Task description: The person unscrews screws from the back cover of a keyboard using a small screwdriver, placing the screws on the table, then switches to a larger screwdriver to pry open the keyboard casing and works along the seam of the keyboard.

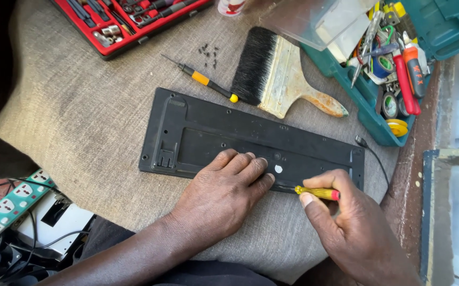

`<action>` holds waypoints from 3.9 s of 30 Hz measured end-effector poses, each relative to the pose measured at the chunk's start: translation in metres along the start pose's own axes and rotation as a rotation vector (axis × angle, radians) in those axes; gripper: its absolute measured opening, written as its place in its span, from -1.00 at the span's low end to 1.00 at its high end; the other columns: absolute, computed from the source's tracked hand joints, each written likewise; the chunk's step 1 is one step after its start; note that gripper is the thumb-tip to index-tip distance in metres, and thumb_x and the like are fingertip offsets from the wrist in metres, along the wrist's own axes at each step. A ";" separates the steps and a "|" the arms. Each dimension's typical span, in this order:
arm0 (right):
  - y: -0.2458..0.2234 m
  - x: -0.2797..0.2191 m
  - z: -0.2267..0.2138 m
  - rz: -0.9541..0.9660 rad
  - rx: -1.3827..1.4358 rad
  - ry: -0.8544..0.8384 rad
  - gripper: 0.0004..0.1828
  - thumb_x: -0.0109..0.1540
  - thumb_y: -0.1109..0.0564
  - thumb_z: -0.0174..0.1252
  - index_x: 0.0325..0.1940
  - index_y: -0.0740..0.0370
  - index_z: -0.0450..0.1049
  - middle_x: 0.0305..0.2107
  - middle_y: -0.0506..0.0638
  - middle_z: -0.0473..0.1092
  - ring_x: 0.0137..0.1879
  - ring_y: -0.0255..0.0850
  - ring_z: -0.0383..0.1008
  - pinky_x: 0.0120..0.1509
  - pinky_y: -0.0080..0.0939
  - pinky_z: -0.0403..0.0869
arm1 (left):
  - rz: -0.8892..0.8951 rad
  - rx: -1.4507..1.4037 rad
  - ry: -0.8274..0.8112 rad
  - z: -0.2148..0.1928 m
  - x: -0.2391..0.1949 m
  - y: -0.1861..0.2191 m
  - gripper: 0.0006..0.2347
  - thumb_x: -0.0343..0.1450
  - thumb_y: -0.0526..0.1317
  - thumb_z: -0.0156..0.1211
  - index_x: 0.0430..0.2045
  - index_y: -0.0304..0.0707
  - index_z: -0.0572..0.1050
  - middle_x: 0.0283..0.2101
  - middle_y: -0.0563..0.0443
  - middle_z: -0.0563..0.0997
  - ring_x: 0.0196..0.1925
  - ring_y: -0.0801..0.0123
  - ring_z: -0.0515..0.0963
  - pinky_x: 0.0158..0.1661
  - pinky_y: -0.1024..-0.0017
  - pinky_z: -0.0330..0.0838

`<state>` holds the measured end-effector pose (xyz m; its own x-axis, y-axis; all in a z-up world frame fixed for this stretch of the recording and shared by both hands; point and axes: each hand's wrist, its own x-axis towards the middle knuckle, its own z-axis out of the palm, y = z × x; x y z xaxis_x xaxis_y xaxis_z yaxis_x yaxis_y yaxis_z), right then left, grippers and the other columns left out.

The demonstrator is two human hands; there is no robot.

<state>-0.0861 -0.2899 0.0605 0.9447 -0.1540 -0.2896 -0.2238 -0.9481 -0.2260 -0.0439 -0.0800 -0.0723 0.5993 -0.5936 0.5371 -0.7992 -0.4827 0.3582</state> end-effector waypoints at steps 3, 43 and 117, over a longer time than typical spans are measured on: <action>0.000 -0.002 0.000 0.134 0.017 0.001 -0.55 0.22 -0.34 0.08 0.02 -0.13 0.60 -0.20 -0.31 0.71 -0.10 -0.38 0.74 0.06 -0.28 0.54 | -0.001 -0.008 -0.016 0.000 -0.001 0.002 -0.71 0.53 -0.21 -0.06 0.05 -0.17 0.58 0.11 -0.11 0.56 0.15 0.05 0.50 0.21 0.12 0.32; -0.008 0.008 -0.017 0.120 -0.355 -0.175 -0.76 0.30 -0.36 0.04 -0.16 -0.40 0.54 -0.46 -0.22 0.68 -0.16 -0.02 0.67 -0.07 0.03 0.48 | 0.038 -0.002 -0.031 0.000 -0.003 0.002 -0.66 0.52 -0.21 -0.07 0.13 -0.20 0.55 0.18 -0.16 0.51 0.20 -0.02 0.49 0.23 0.08 0.31; 0.122 0.085 -0.031 -0.126 1.366 -0.142 -0.20 0.15 0.14 0.25 0.51 0.32 0.33 -0.20 0.15 0.45 -0.14 -0.13 0.42 -0.26 -0.10 0.47 | 0.077 0.027 0.023 0.026 -0.004 -0.013 -0.70 0.52 -0.10 0.22 0.15 0.01 0.55 0.26 -0.03 0.55 0.28 0.04 0.54 0.08 0.05 0.36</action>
<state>-0.0261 -0.4274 0.0374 0.9621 0.0196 -0.2718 -0.2725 0.0827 -0.9586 -0.0353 -0.0882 -0.0992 0.5345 -0.6146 0.5802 -0.8412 -0.4535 0.2945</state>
